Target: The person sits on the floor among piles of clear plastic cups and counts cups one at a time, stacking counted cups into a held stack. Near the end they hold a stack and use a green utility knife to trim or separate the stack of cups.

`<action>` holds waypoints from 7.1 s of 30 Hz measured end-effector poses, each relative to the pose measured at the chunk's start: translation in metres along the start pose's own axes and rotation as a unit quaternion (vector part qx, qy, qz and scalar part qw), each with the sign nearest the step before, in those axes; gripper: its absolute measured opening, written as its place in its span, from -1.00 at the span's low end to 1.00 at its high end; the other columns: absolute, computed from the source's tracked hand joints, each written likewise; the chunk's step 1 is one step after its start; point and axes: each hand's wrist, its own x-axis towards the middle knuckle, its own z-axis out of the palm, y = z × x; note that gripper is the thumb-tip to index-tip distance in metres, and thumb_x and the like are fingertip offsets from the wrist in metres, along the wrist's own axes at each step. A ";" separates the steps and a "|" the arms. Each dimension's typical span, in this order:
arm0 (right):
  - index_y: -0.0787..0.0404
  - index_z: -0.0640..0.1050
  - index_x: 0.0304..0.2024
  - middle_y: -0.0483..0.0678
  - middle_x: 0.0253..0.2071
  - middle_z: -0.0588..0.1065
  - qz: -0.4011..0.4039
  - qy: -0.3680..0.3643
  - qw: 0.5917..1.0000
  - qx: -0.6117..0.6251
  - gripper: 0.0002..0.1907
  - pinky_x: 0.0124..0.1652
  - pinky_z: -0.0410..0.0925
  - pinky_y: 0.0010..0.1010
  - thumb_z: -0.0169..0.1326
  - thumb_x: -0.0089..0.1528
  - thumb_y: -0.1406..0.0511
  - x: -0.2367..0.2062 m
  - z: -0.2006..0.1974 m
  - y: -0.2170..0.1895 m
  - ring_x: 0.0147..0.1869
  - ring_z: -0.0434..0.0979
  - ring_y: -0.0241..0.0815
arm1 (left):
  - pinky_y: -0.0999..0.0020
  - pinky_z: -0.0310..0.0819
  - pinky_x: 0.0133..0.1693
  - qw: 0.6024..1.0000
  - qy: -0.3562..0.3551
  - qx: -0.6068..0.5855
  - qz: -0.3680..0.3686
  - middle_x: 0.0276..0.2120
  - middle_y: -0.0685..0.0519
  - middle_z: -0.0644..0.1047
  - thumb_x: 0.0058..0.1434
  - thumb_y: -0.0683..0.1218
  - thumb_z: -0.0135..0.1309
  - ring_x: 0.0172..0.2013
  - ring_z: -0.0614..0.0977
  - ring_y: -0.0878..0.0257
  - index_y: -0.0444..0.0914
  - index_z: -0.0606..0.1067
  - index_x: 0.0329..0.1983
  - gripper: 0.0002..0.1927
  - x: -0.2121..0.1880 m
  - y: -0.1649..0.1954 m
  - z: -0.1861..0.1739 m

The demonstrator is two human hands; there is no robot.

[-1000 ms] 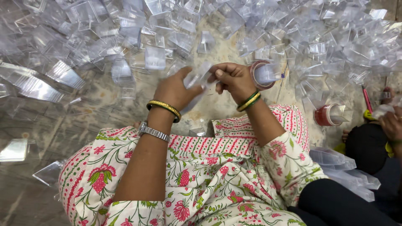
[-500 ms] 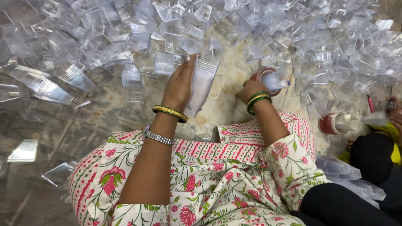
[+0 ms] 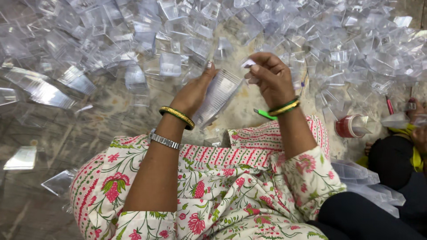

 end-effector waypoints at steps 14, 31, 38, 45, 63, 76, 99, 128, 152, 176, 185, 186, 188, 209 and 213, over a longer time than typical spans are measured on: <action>0.17 -0.12 0.59 -0.02 0.67 -0.14 -0.136 -0.249 0.958 0.034 -0.06 0.62 -0.02 -0.18 0.19 0.41 0.14 -0.053 0.015 -0.046 0.72 -0.07 -0.13 | 0.26 0.10 0.33 0.993 -0.115 0.004 -0.011 0.39 -0.12 0.35 0.24 0.53 -0.40 0.38 0.33 0.08 -0.27 0.36 0.39 -0.02 -0.005 0.001 0.024; 0.27 0.26 0.43 -0.03 0.20 0.46 0.023 -0.101 0.956 0.275 -0.07 0.38 0.31 -0.26 0.37 0.05 0.54 -0.029 0.011 0.010 0.34 0.46 -0.12 | 0.32 0.37 0.14 0.978 -0.079 -0.192 -0.029 0.19 -0.13 0.47 0.25 0.09 0.09 0.13 0.50 0.17 -0.34 0.25 0.42 -0.26 0.012 -0.014 0.022; 0.23 0.27 0.38 -0.05 0.19 0.45 0.039 -0.148 0.960 0.235 -0.12 0.34 0.33 -0.26 0.35 0.06 0.55 -0.033 0.015 0.010 0.33 0.45 -0.14 | 0.25 0.29 0.20 0.978 -0.063 -0.198 -0.034 0.27 -0.03 0.41 0.32 0.22 -0.04 0.21 0.43 0.21 -0.28 0.24 0.44 -0.25 0.009 -0.015 0.025; 0.21 0.23 0.38 -0.05 0.16 0.43 0.038 -0.111 0.962 0.245 -0.05 0.30 0.36 -0.29 0.34 0.00 0.58 -0.033 0.021 0.003 0.30 0.47 -0.14 | 0.28 0.14 0.33 0.980 -0.066 -0.185 -0.030 0.42 -0.08 0.29 0.33 0.28 -0.08 0.36 0.32 0.15 -0.31 0.16 0.48 -0.19 0.012 -0.021 0.024; 0.18 0.22 0.41 -0.03 0.18 0.41 0.036 -0.117 0.958 0.259 -0.04 0.31 0.37 -0.22 0.33 0.02 0.61 -0.030 0.015 0.009 0.34 0.44 -0.10 | 0.28 0.54 0.01 0.960 -0.100 -0.254 -0.065 0.09 0.01 0.52 0.27 0.18 0.09 0.06 0.57 0.21 -0.25 0.29 0.35 -0.32 0.006 -0.006 0.026; 0.19 0.32 0.33 -0.05 0.12 0.39 -0.143 0.184 0.972 -0.039 -0.07 0.21 0.46 -0.25 0.40 -0.05 0.56 -0.012 -0.076 0.010 0.22 0.45 -0.11 | 0.36 0.52 -0.25 0.988 -0.057 -0.124 -0.075 -0.19 0.06 0.55 0.35 0.19 0.00 -0.28 0.58 0.30 -0.28 0.61 0.00 -0.51 -0.011 0.014 0.022; 0.17 0.33 0.05 -0.03 -0.03 0.46 -0.139 0.425 0.811 -0.377 -0.08 0.05 0.50 -0.27 0.67 -0.20 0.35 -0.022 -0.158 0.006 0.02 0.53 -0.11 | 0.25 0.56 -0.52 0.984 -0.030 -0.152 -0.088 -0.33 -0.02 0.51 0.32 0.20 -0.02 -0.46 0.61 0.22 -0.32 0.60 -0.09 -0.50 -0.008 0.012 0.016; 0.22 0.29 0.13 0.02 -0.07 0.48 -0.187 0.309 0.922 -0.139 -0.29 -0.21 0.58 -0.37 0.46 0.11 0.54 -0.030 -0.085 -0.029 -0.14 0.62 -0.16 | 0.46 0.36 -0.14 1.000 0.014 -0.024 -0.014 -0.15 0.07 0.55 0.35 0.18 -0.02 -0.16 0.48 0.32 -0.27 0.64 -0.10 -0.54 -0.001 -0.005 0.019; 0.25 0.25 0.44 0.04 0.39 0.33 -0.117 -0.122 0.976 -0.137 -0.47 0.41 0.19 -0.37 -0.11 0.45 0.21 0.066 0.138 0.124 0.45 0.31 -0.12 | 0.24 0.20 0.32 0.897 0.048 -0.404 0.174 0.36 0.01 0.34 0.51 0.15 -0.20 0.29 0.38 0.21 -0.35 0.13 0.51 -0.34 0.003 -0.001 0.000; 0.00 0.50 0.28 0.09 -0.19 0.55 0.053 0.010 0.848 -0.527 -0.20 -0.07 0.42 -0.20 0.40 -0.03 0.15 0.011 0.041 0.072 -0.14 0.56 0.00 | 0.28 0.24 0.30 0.913 0.192 -0.335 0.134 0.32 -0.11 0.42 0.40 0.28 -0.13 0.25 0.43 0.18 -0.44 0.32 0.44 -0.19 -0.006 0.016 -0.011; 0.20 0.70 -0.22 0.16 -0.07 0.53 -0.056 0.015 0.815 -0.577 -0.85 -0.06 0.41 -0.18 0.25 0.21 0.27 0.016 0.014 0.082 -0.04 0.56 0.11 | 0.39 0.11 0.32 0.934 0.220 -0.241 0.144 0.38 -0.03 0.38 0.40 0.28 -0.15 0.35 0.36 0.27 -0.41 0.31 0.41 -0.23 -0.001 0.013 -0.012; 0.22 0.70 -0.27 0.17 -0.04 0.53 -0.087 0.024 0.814 -0.574 -0.87 -0.07 0.42 -0.19 0.24 0.17 0.31 0.015 0.013 0.083 -0.04 0.56 0.11 | 0.39 0.11 0.32 0.937 0.221 -0.227 0.144 0.37 -0.04 0.40 0.40 0.28 -0.15 0.34 0.37 0.26 -0.40 0.33 0.39 -0.24 0.000 0.011 -0.012; 0.15 0.71 -0.23 0.09 -0.08 0.56 -0.023 0.035 0.830 -0.557 -0.87 -0.01 0.43 -0.20 0.21 0.18 0.33 0.015 0.012 0.082 -0.03 0.58 0.05 | 0.37 0.18 0.28 0.947 0.222 -0.194 0.125 0.30 -0.09 0.47 0.40 0.28 -0.17 0.28 0.43 0.19 -0.40 0.39 0.35 -0.25 0.002 0.010 -0.013; 0.35 0.62 -0.22 -0.08 -0.12 0.50 -0.012 0.105 0.979 -0.174 -0.78 -0.28 0.51 -0.47 0.19 0.32 0.27 -0.050 0.021 -0.055 -0.29 0.59 -0.32 | 0.18 0.58 -0.21 0.967 0.058 0.204 0.142 -0.22 -0.14 0.67 0.15 0.35 0.10 -0.26 0.73 0.05 -0.18 0.54 0.09 -0.36 -0.040 0.032 0.031; 0.33 0.67 -0.18 0.00 -0.02 0.47 0.000 0.181 0.939 -0.291 -0.73 -0.25 0.45 -0.45 0.16 0.34 0.21 -0.077 0.025 -0.055 -0.20 0.60 -0.22 | 0.21 0.61 -0.16 0.951 0.049 0.193 0.238 -0.09 -0.12 0.67 0.17 0.34 0.15 -0.21 0.74 0.06 -0.19 0.50 0.16 -0.33 -0.057 0.032 0.049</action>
